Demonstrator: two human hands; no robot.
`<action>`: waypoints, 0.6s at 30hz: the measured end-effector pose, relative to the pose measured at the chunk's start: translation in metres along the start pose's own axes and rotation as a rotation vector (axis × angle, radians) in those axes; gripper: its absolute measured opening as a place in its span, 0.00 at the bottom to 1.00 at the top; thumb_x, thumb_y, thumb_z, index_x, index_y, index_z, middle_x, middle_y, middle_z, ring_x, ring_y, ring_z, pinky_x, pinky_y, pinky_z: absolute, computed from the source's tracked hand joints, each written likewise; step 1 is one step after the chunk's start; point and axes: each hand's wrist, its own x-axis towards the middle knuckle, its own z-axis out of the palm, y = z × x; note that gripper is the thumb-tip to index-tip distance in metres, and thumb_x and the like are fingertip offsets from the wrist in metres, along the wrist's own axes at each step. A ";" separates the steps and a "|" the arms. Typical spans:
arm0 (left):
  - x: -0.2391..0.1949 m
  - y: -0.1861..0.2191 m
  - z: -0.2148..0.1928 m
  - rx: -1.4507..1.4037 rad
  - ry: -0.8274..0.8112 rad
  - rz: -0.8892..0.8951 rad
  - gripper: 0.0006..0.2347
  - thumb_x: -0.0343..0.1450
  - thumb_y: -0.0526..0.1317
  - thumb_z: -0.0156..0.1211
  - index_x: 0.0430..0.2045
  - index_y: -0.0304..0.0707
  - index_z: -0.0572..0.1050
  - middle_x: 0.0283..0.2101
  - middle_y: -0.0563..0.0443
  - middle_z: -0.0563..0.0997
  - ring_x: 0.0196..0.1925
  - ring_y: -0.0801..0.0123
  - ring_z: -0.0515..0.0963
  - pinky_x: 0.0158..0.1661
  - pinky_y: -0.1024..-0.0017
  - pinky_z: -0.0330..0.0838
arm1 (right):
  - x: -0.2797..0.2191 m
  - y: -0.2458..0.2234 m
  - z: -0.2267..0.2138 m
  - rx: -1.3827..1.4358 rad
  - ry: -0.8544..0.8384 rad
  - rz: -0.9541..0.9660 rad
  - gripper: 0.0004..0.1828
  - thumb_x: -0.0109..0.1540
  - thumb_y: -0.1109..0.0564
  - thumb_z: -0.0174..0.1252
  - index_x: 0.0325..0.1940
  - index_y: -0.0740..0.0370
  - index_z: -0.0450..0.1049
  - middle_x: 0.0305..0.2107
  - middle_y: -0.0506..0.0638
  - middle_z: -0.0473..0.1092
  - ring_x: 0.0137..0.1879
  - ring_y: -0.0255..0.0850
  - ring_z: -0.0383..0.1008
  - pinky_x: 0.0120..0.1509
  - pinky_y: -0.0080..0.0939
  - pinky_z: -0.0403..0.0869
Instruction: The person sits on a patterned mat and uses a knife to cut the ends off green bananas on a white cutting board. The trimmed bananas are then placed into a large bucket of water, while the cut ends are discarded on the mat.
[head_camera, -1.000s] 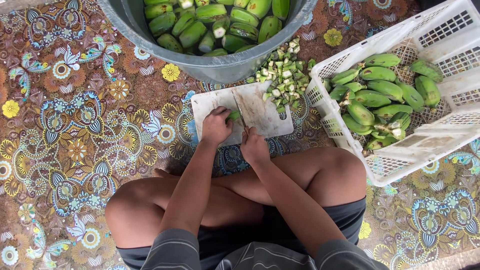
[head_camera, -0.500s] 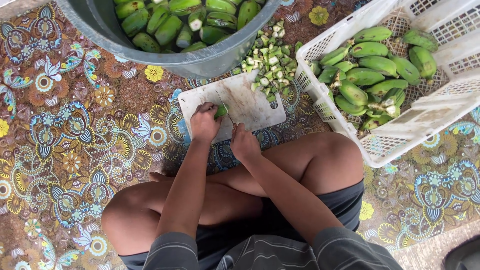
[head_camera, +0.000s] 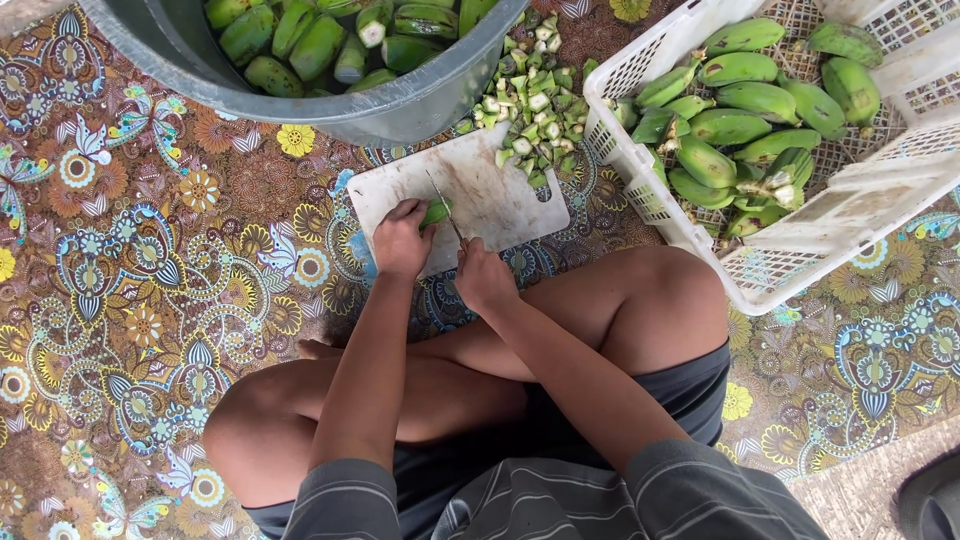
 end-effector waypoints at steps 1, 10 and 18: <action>0.000 0.000 0.000 0.000 0.001 -0.002 0.19 0.57 0.40 0.70 0.41 0.46 0.78 0.43 0.57 0.77 0.44 0.61 0.79 0.42 0.65 0.77 | 0.001 0.000 0.000 -0.001 -0.002 -0.002 0.15 0.68 0.51 0.33 0.40 0.65 0.60 0.22 0.66 0.69 0.25 0.63 0.74 0.19 0.53 0.72; 0.001 0.000 0.000 -0.025 0.020 0.002 0.18 0.57 0.38 0.71 0.41 0.43 0.78 0.41 0.55 0.78 0.42 0.59 0.80 0.41 0.65 0.78 | -0.004 0.001 -0.004 0.011 -0.065 0.029 0.16 0.68 0.53 0.32 0.43 0.67 0.60 0.24 0.67 0.69 0.26 0.60 0.74 0.21 0.52 0.72; -0.001 0.000 0.000 -0.022 0.020 0.019 0.18 0.58 0.39 0.70 0.42 0.43 0.78 0.42 0.56 0.77 0.41 0.60 0.80 0.40 0.67 0.78 | 0.000 0.001 -0.006 0.088 -0.085 0.041 0.18 0.68 0.52 0.33 0.43 0.70 0.61 0.24 0.68 0.69 0.25 0.60 0.73 0.19 0.50 0.70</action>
